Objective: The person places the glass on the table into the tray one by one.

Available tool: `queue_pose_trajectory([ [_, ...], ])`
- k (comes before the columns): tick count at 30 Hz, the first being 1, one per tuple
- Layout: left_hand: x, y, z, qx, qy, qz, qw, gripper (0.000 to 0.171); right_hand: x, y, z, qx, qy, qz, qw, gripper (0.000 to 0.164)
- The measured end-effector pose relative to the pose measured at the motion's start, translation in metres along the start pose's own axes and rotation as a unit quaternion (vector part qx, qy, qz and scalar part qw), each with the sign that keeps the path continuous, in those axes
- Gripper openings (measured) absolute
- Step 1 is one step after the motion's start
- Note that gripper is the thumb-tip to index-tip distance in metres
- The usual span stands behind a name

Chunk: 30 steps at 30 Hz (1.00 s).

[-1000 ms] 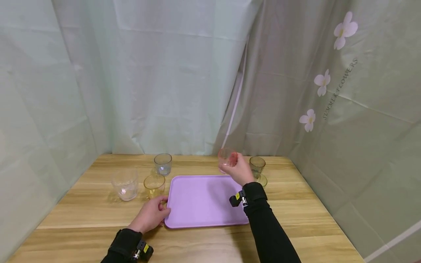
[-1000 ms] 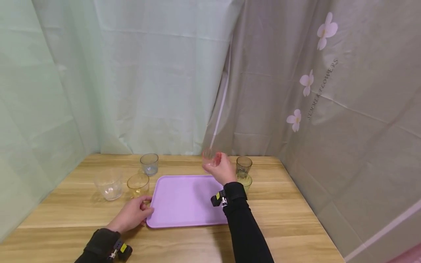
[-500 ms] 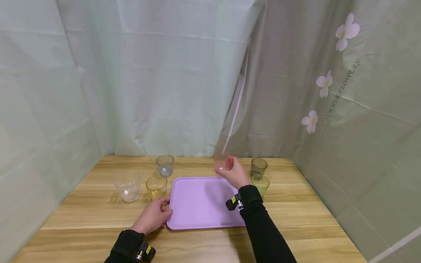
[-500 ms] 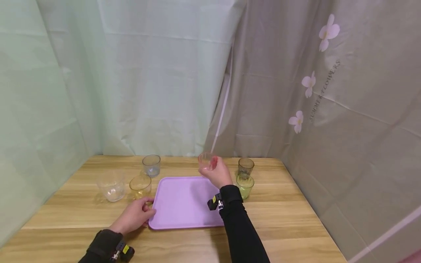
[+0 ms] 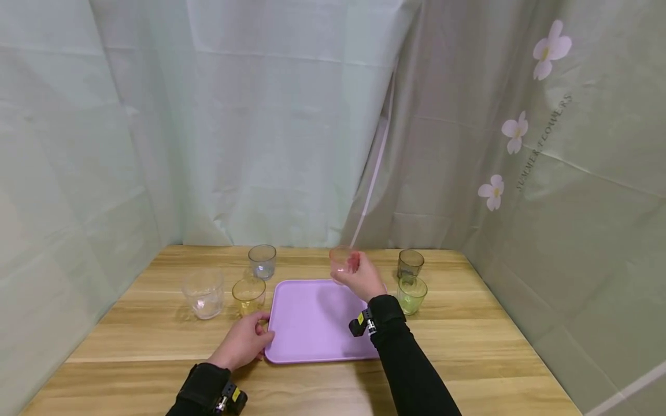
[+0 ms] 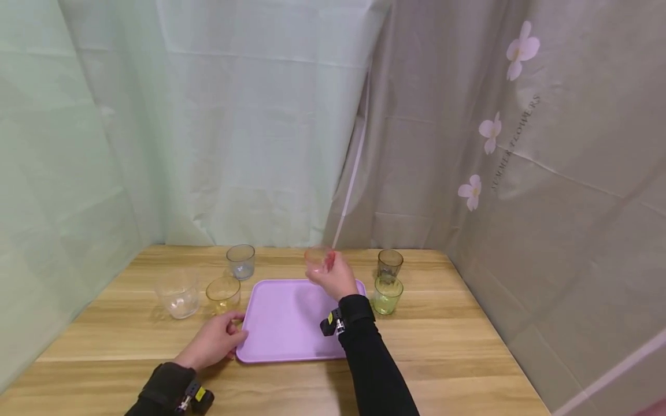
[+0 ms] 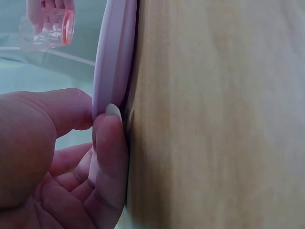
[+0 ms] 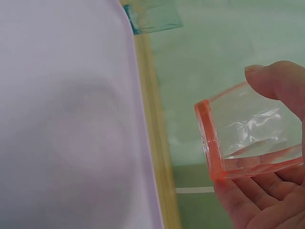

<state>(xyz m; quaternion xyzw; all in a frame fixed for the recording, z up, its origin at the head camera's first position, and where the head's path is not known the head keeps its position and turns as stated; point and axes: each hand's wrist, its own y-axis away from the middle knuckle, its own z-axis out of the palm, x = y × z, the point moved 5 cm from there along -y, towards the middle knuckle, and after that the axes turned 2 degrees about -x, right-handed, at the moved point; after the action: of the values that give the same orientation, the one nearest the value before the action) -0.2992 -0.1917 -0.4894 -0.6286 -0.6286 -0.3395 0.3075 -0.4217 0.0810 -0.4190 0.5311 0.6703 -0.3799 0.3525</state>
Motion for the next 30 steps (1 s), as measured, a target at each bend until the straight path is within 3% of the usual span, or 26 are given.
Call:
queue_pose_trajectory([
  [8, -0.001, 0.0, -0.001, -0.003, -0.01, -0.004, 0.9999, 0.05, 0.002, -0.003, 0.016, -0.01, -0.016, -0.005, 1.0, 0.067],
  [18, 0.0, -0.002, 0.0, -0.003, -0.013, -0.004, 0.9999, 0.048, 0.009, -0.013, 0.034, 0.002, 0.009, -0.024, 1.0, 0.055],
  [30, 0.0, -0.001, 0.001, 0.0, -0.01, -0.008, 0.9999, 0.049, 0.014, -0.015, 0.055, 0.006, -0.007, -0.021, 1.0, 0.062],
])
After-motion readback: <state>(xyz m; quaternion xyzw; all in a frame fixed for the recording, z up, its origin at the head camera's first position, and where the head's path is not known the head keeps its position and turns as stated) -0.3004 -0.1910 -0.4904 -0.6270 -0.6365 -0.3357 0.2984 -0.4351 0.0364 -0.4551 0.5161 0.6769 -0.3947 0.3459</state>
